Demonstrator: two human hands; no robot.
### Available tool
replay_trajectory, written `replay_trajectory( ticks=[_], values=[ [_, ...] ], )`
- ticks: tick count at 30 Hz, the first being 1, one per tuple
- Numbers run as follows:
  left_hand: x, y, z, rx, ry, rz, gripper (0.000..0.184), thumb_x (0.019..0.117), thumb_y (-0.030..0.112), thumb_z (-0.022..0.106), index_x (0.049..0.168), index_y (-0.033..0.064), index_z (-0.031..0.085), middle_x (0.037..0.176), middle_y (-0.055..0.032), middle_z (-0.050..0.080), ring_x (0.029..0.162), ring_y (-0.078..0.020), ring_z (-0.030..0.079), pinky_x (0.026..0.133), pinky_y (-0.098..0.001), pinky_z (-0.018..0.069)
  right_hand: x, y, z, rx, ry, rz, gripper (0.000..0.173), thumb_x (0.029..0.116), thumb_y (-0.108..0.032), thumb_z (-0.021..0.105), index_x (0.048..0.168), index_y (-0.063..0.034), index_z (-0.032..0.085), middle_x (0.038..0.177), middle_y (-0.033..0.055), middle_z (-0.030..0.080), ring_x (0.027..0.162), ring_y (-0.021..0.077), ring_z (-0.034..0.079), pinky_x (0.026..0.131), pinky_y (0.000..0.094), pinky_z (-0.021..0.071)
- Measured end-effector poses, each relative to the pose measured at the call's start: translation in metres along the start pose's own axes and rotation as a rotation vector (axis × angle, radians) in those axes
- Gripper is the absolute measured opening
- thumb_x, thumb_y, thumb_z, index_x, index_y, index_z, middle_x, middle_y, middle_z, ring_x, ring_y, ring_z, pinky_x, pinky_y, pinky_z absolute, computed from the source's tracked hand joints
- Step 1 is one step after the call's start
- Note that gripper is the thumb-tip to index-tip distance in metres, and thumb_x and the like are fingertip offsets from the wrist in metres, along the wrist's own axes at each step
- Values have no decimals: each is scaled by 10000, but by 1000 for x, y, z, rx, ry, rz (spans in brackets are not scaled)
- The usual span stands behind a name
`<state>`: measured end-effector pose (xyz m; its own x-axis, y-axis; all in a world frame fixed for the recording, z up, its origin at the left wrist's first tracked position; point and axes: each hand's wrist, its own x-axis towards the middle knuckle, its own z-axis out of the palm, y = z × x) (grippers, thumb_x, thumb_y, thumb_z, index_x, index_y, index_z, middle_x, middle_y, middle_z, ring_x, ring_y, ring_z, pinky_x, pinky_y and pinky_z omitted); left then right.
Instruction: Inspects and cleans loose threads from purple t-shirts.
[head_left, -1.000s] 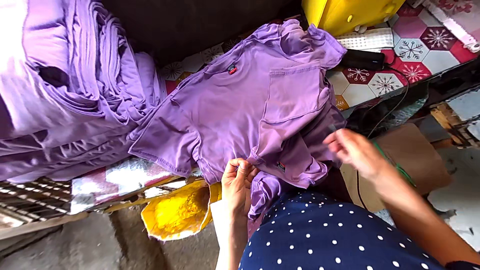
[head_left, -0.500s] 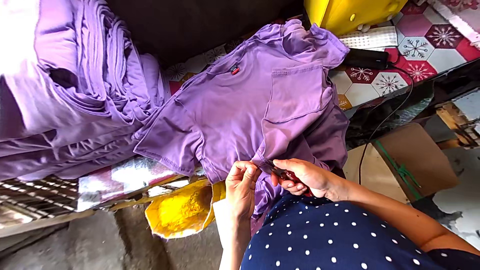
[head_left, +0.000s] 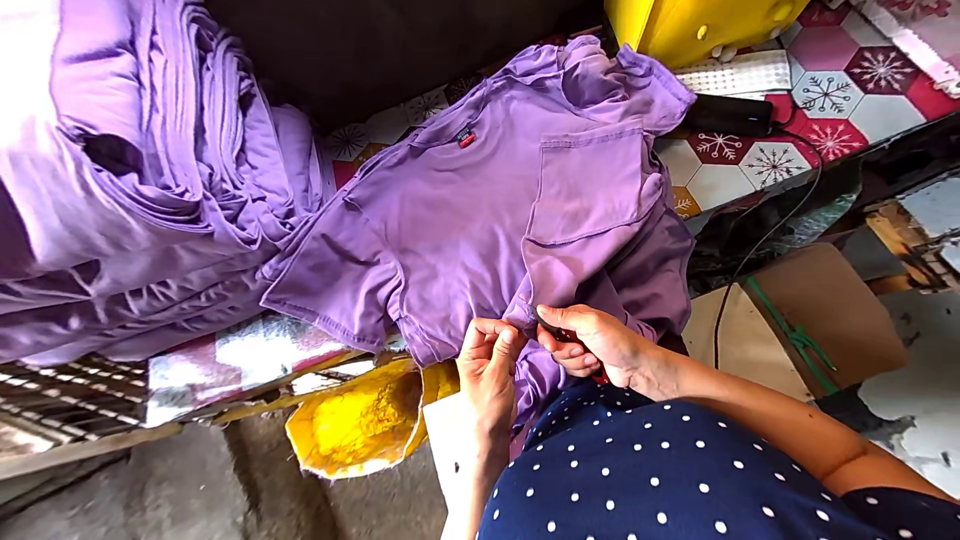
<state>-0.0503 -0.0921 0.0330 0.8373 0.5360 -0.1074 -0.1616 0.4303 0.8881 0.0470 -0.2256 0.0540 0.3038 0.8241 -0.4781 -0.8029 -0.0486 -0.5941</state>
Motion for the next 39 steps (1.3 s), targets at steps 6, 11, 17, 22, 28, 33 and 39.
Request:
replay_trajectory(
  ticks=[6, 11, 17, 22, 28, 33, 39],
  values=[
    [6, 0, 12, -96, 84, -88, 251, 1043, -46, 348, 902, 82, 511, 789, -26, 692, 741, -116, 717, 773, -291, 625, 10, 25, -24, -723, 311, -765, 466, 912, -315, 760, 1222, 14, 645, 783, -72, 601, 670, -55, 505, 633, 132, 444],
    [4, -5, 5, 268, 77, 74, 138, 998, -80, 495, 966, 36, 564, 812, -21, 742, 728, -124, 746, 723, -302, 650, 27, 40, -27, -864, 399, -898, 213, 897, -112, 723, 1053, 32, 741, 966, 97, 738, 886, 43, 677, 817, 188, 552],
    [2, -14, -12, 801, -1, 683, 84, 861, 4, 769, 931, -40, 784, 930, -101, 747, 887, -49, 712, 797, -161, 582, 24, 34, -22, -900, 423, -876, 185, 904, -102, 689, 1026, 23, 750, 915, 89, 728, 825, 40, 664, 773, 178, 542],
    [5, -21, -7, 855, -35, 705, 103, 863, 14, 775, 953, -33, 794, 937, -133, 753, 886, -76, 725, 816, -172, 583, 24, 36, -21, -990, 456, -916, 183, 887, -100, 691, 1007, 25, 750, 899, 106, 728, 813, 79, 671, 769, 201, 545],
    [12, -23, -10, 1040, -39, 700, 108, 909, 59, 692, 891, 3, 783, 911, -109, 741, 833, -71, 691, 765, -163, 553, 30, 40, -21, -1091, 487, -967, 173, 895, -129, 699, 987, 5, 758, 862, 104, 724, 773, 127, 678, 727, 253, 558],
    [5, -9, -22, 921, -102, 542, 103, 928, 19, 658, 911, -36, 743, 951, -82, 730, 847, -14, 681, 752, -137, 560, 26, 30, -22, -1005, 337, -767, 207, 908, -145, 701, 1045, -2, 762, 945, 87, 741, 855, 71, 674, 796, 221, 544],
    [1, -12, -30, 936, -95, 562, 172, 1022, 38, 511, 962, -49, 648, 950, -93, 689, 734, -33, 656, 675, -165, 567, 14, 23, -20, -771, 139, -608, 380, 1034, -331, 583, 1210, 1, 641, 833, -51, 616, 699, -47, 519, 663, 135, 447]
  ],
)
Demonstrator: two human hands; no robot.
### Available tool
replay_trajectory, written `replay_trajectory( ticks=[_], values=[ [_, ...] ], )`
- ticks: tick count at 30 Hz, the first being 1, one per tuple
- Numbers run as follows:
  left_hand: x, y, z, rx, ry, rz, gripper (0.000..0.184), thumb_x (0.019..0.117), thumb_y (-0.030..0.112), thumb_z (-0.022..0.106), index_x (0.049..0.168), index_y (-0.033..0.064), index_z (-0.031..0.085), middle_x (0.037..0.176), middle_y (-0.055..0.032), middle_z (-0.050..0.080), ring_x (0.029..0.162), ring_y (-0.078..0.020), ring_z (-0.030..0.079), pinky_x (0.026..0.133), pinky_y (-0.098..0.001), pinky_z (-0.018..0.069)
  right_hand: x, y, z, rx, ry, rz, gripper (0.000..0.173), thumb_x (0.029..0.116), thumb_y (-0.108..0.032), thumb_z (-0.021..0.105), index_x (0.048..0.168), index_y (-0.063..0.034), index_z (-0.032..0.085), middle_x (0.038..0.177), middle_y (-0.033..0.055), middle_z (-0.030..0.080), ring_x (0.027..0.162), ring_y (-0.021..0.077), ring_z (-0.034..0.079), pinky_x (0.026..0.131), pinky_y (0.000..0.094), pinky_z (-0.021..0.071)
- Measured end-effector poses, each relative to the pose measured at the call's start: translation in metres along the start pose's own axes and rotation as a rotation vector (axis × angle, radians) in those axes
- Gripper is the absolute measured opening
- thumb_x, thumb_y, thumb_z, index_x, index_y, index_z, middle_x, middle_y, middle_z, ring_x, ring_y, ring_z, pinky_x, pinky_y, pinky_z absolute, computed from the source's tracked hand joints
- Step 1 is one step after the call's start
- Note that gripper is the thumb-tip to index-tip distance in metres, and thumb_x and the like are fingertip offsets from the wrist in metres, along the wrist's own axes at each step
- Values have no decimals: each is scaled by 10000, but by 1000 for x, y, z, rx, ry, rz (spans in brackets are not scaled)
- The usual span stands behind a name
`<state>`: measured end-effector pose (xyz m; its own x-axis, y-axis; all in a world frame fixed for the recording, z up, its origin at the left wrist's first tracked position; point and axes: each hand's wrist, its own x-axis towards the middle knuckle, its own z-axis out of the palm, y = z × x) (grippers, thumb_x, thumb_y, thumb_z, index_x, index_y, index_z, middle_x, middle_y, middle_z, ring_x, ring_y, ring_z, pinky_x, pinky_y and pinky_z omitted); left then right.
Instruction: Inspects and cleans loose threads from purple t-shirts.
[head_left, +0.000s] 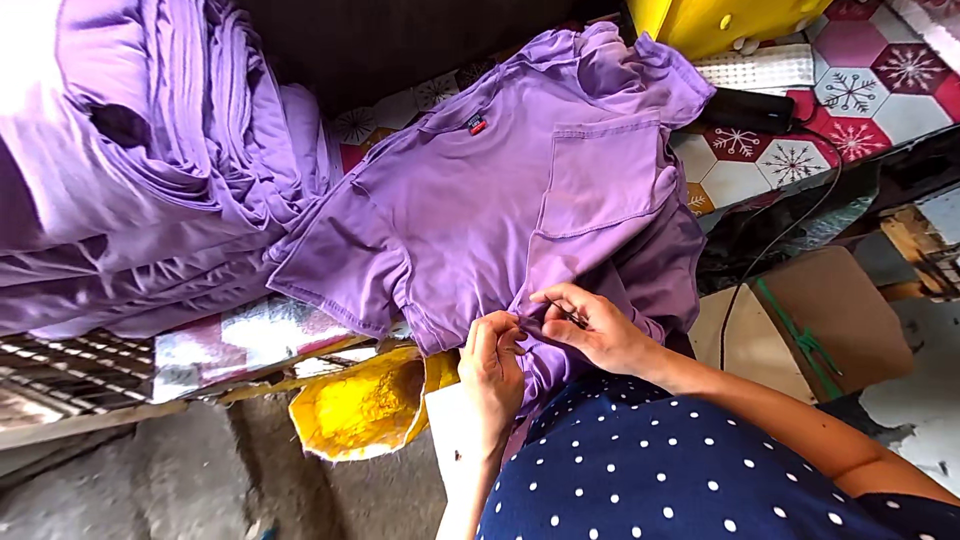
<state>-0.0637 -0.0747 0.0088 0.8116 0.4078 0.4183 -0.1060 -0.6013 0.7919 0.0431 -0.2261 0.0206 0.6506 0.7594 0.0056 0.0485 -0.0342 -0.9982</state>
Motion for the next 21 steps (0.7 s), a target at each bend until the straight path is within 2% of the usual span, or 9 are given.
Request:
replay_trajectory(
  ticks=[2, 3, 5, 7, 9, 14, 19, 21],
  values=[
    [-2, 2, -1, 8, 30, 17, 190, 1038, 51, 496, 951, -55, 628, 993, -119, 657, 776, -56, 666, 707, -181, 584, -5, -11, -1, 199, -98, 100, 304, 1098, -327, 362, 1093, -91, 553, 767, -110, 503, 583, -60, 390, 528, 120, 326],
    [-2, 3, 0, 13, 51, 23, 192, 1035, 45, 498, 941, -65, 625, 1004, -127, 630, 794, -58, 671, 721, -182, 595, -7, -18, 0, 302, -161, 195, 331, 1104, -303, 285, 1025, -120, 549, 731, -115, 479, 529, -57, 353, 476, 114, 290],
    [-4, 4, 1, 18, 81, 27, 185, 1034, 38, 501, 935, -64, 619, 1011, -122, 598, 835, -53, 671, 750, -179, 597, -9, -27, 1, 437, -286, 403, 419, 1127, -313, 223, 968, -125, 561, 677, -109, 463, 466, -44, 319, 428, 115, 269],
    [-5, 4, 2, 26, 88, 32, 178, 1035, 51, 509, 934, -45, 619, 1002, -108, 594, 874, -54, 658, 777, -175, 582, -7, -28, 4, 494, -358, 537, 468, 1135, -359, 215, 937, -124, 567, 630, -99, 447, 434, -32, 300, 408, 125, 257],
    [-6, 4, 2, 36, 88, 44, 180, 1041, 64, 500, 943, -28, 620, 992, -99, 589, 913, -58, 636, 812, -166, 555, -3, -25, 8, 548, -370, 586, 488, 1132, -388, 215, 911, -130, 566, 602, -94, 434, 416, -29, 294, 392, 127, 252],
    [-6, 6, 2, 58, 90, 60, 191, 1047, 99, 513, 928, 4, 627, 992, -91, 600, 944, -62, 632, 843, -162, 540, 0, -13, 10, 728, -297, 621, 483, 1118, -415, 259, 894, -139, 587, 587, -93, 440, 409, -27, 324, 387, 125, 277],
    [-5, 5, 6, 34, 66, 51, 180, 1034, 77, 518, 919, -9, 626, 978, -89, 613, 937, -64, 630, 842, -163, 529, 4, -10, 14, 724, -200, 656, 453, 1119, -374, 342, 811, -137, 575, 550, -92, 411, 396, -21, 320, 380, 134, 268],
    [-4, 3, 1, -6, 58, 16, 171, 1029, 55, 509, 930, -17, 629, 1004, -90, 623, 922, -74, 661, 818, -193, 575, 5, -10, 14, 692, -164, 648, 440, 1120, -351, 367, 790, -134, 562, 531, -94, 382, 388, -20, 300, 377, 136, 255]
  ],
)
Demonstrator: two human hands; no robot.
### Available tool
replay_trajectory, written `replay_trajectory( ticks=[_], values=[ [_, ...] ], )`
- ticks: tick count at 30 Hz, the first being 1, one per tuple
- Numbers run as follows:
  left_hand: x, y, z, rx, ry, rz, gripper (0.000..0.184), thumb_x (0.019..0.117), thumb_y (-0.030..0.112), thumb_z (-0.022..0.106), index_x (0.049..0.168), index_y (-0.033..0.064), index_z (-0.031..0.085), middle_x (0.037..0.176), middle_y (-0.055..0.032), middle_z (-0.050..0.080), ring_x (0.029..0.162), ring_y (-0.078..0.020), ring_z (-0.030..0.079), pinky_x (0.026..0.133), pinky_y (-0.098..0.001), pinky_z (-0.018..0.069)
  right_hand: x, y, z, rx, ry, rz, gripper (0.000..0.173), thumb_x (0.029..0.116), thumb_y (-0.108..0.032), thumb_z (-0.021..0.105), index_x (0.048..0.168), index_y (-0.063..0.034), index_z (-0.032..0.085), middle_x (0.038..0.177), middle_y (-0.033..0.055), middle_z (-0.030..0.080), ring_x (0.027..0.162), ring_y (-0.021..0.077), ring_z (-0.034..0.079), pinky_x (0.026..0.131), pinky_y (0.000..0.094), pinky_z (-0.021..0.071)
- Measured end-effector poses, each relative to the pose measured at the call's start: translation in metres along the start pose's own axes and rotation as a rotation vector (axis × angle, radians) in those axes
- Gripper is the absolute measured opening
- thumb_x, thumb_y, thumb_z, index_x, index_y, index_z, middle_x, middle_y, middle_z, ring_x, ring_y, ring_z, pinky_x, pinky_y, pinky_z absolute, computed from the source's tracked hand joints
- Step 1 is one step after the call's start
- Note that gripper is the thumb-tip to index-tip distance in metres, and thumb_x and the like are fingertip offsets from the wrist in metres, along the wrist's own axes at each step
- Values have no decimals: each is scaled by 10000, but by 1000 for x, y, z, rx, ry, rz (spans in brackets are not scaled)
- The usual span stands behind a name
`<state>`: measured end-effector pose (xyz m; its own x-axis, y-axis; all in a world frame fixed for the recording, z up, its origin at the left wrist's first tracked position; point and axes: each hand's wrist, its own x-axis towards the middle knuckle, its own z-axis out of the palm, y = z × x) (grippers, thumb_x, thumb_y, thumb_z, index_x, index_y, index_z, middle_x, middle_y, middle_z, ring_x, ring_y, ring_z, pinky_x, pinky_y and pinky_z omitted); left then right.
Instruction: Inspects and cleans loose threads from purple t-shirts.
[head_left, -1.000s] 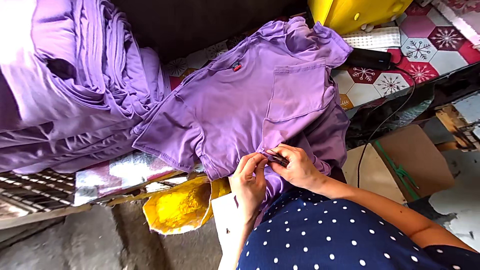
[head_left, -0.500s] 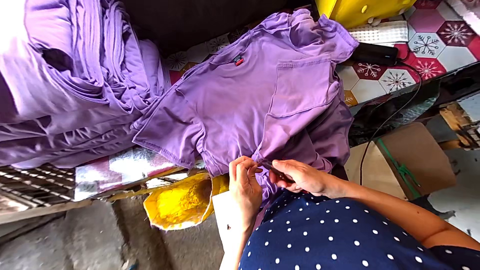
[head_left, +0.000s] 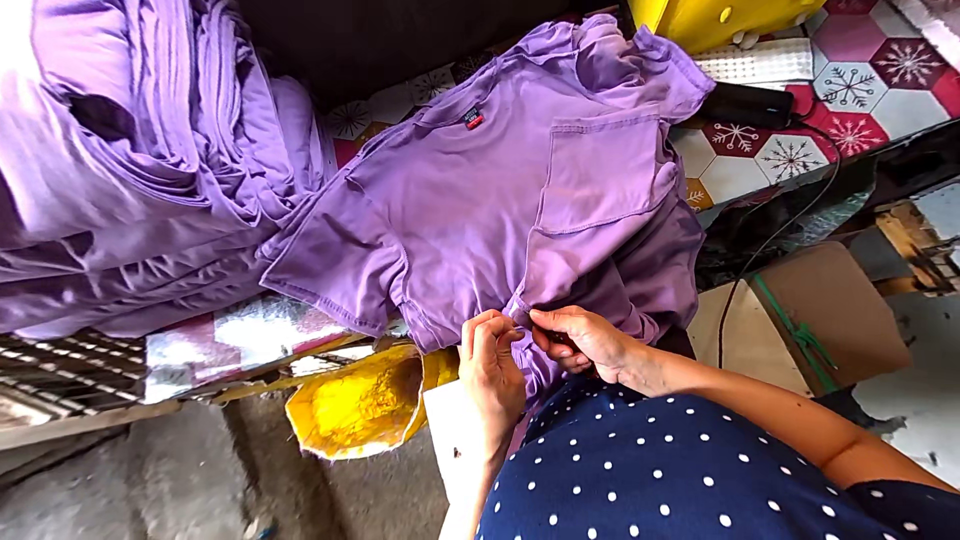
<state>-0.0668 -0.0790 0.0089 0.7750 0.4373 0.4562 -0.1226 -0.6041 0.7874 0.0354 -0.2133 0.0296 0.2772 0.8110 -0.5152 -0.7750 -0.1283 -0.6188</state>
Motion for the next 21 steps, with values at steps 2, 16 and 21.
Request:
replay_trajectory(
  ticks=[2, 16, 21],
  values=[
    [2, -10, -24, 12, -6, -69, 164, 1036, 59, 503, 986, -25, 635, 1046, -91, 652, 929, -113, 698, 808, -277, 621, -4, -4, -2, -32, 33, -61, 439, 1120, -316, 367, 774, -129, 563, 518, -101, 363, 390, -28, 285, 378, 133, 239],
    [9, -39, -59, 96, -207, -830, 399, 1111, 222, 383, 1216, -98, 597, 1053, -130, 720, 911, -127, 701, 835, -313, 572, -5, 45, -47, -1598, 530, -682, 282, 856, -247, 721, 915, 26, 680, 879, 213, 698, 636, 350, 692, 507, 492, 531],
    [15, -7, -2, 99, -231, -670, 499, 1099, 305, 343, 1012, -1, 728, 1036, -120, 645, 853, -149, 677, 768, -332, 581, -31, 31, -58, -1385, 526, -1017, 151, 926, -162, 642, 919, -28, 710, 821, 118, 691, 635, 199, 658, 510, 338, 519]
  ],
)
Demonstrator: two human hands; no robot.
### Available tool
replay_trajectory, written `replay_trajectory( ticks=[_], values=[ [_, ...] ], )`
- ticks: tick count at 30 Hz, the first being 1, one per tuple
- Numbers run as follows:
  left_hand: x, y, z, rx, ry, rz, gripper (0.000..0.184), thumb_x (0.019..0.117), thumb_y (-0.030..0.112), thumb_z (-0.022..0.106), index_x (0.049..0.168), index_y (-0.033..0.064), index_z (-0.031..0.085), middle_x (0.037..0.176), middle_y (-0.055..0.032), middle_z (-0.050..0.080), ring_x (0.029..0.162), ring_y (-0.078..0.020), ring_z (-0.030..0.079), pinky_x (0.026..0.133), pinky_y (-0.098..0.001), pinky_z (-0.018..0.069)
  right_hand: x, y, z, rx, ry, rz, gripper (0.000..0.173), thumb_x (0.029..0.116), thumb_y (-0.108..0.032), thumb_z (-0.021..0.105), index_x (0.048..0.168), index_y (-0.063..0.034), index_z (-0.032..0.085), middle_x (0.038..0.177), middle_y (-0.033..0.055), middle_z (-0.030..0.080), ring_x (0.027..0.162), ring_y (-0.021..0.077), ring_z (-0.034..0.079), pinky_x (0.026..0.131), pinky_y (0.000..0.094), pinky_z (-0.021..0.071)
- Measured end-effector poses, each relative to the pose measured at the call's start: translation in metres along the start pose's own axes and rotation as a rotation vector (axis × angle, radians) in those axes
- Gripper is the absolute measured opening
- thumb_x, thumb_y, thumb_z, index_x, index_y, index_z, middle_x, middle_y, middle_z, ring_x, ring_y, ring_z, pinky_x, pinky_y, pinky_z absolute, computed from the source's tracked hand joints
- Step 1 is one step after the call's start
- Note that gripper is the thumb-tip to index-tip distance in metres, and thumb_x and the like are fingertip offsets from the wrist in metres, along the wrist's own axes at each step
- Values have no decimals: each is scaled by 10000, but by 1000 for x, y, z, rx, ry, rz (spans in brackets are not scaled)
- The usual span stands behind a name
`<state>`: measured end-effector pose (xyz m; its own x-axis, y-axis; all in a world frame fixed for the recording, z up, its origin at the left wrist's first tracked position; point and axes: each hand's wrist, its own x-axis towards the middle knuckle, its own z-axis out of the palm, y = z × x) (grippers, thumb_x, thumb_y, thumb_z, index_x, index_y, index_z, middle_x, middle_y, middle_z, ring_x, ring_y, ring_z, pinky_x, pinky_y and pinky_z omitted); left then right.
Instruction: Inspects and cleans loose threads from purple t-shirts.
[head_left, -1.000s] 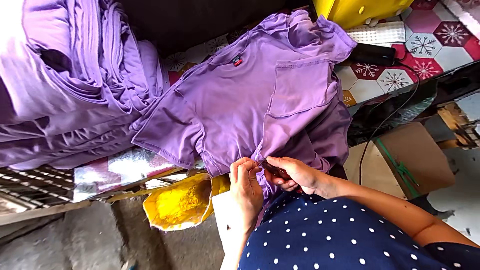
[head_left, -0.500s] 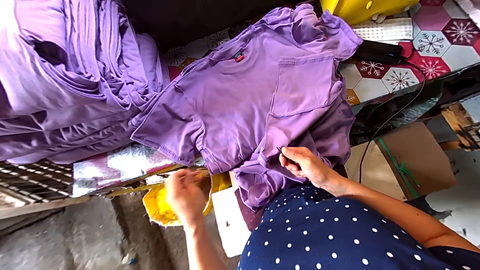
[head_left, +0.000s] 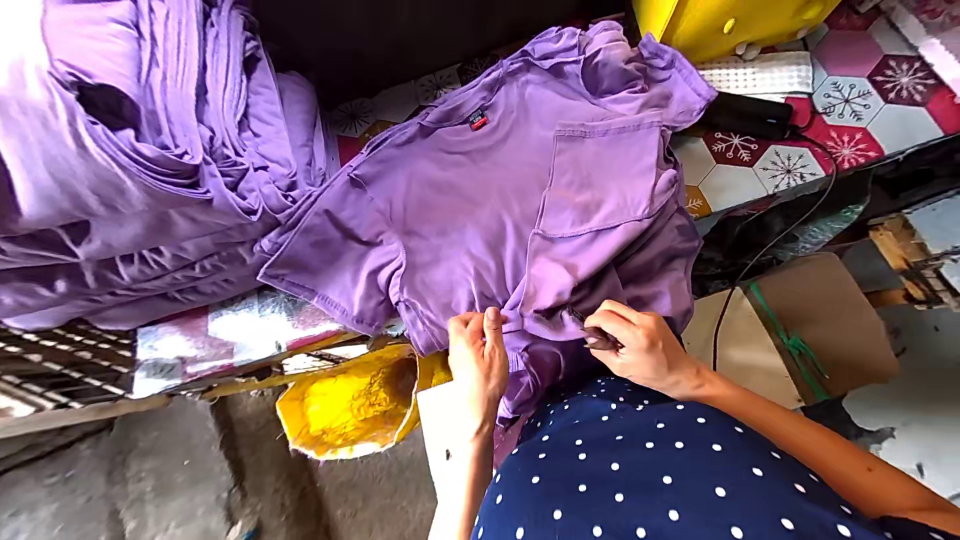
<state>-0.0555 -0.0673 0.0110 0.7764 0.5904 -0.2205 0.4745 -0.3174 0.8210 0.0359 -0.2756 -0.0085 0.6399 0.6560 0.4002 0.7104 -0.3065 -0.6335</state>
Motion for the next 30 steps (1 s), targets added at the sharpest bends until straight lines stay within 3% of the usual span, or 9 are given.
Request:
replay_trajectory(
  ticks=[3, 5, 8, 10, 12, 17, 24, 27, 30],
  values=[
    [-4, 26, 14, -590, -540, -305, 700, 1110, 415, 56, 1083, -5, 616, 881, -54, 743, 753, -119, 719, 704, -271, 595, 1, -4, -21, 92, 105, -99, 143, 955, -147, 641, 937, -19, 701, 858, 123, 705, 724, 140, 665, 604, 233, 526],
    [-4, 29, 33, -1043, -747, -454, 650, 1090, 482, 145, 1167, 26, 601, 964, -132, 768, 785, -199, 754, 685, -302, 619, 1, -7, -31, 124, 172, -170, 144, 985, -145, 619, 966, -9, 665, 838, 125, 680, 739, 115, 650, 647, 188, 518],
    [-4, 48, 49, -1424, -476, -529, 362, 1088, 242, 332, 1025, 74, 646, 917, -97, 735, 813, -169, 728, 760, -302, 611, -5, -8, -51, -2, 293, -207, 149, 1011, -122, 549, 975, -5, 635, 737, 113, 629, 668, 134, 611, 624, 205, 499],
    [1, 60, 48, -1503, -292, -472, 326, 1071, 230, 376, 965, 103, 657, 858, -74, 722, 783, -160, 716, 757, -320, 605, -12, -2, -62, -101, 353, -135, 148, 999, -102, 554, 980, 10, 649, 729, 113, 652, 660, 115, 623, 627, 192, 508],
    [3, 66, 48, -1577, -293, -381, 292, 1015, 211, 454, 893, 102, 696, 797, -64, 706, 730, -154, 695, 731, -317, 592, -19, 9, -65, -102, 378, 4, 157, 977, -89, 576, 975, 38, 669, 735, 114, 675, 653, 63, 617, 624, 151, 494],
    [-2, 74, 60, -1447, -288, -192, 299, 996, -13, 424, 1142, 115, 651, 912, -38, 720, 747, -83, 681, 731, -232, 579, -37, 24, -58, -27, 349, 173, 160, 967, -77, 574, 961, 53, 667, 757, 110, 676, 673, 36, 617, 653, 134, 500],
    [-2, 82, 62, -1187, -206, -95, 270, 914, -139, 518, 1099, 0, 655, 787, -33, 729, 687, -58, 675, 710, -207, 574, -48, 37, -45, 181, 232, 324, 156, 949, -93, 599, 969, 48, 661, 741, 66, 639, 654, -11, 559, 628, 112, 462],
    [0, 83, 59, -1215, -177, -102, 311, 940, -102, 465, 1189, 2, 618, 836, -56, 725, 714, -87, 688, 733, -236, 593, -46, 37, -44, 251, 272, 252, 155, 931, -97, 625, 946, 50, 673, 750, 53, 647, 663, -44, 549, 628, 83, 446],
    [-2, 83, 63, -1214, -191, -152, 538, 941, -118, 445, 1443, 71, 405, 932, -89, 728, 787, -169, 736, 806, -330, 626, -41, 33, -44, 110, 324, 19, 148, 972, -121, 605, 926, 5, 668, 747, 92, 665, 682, 68, 624, 643, 163, 513]
  ],
)
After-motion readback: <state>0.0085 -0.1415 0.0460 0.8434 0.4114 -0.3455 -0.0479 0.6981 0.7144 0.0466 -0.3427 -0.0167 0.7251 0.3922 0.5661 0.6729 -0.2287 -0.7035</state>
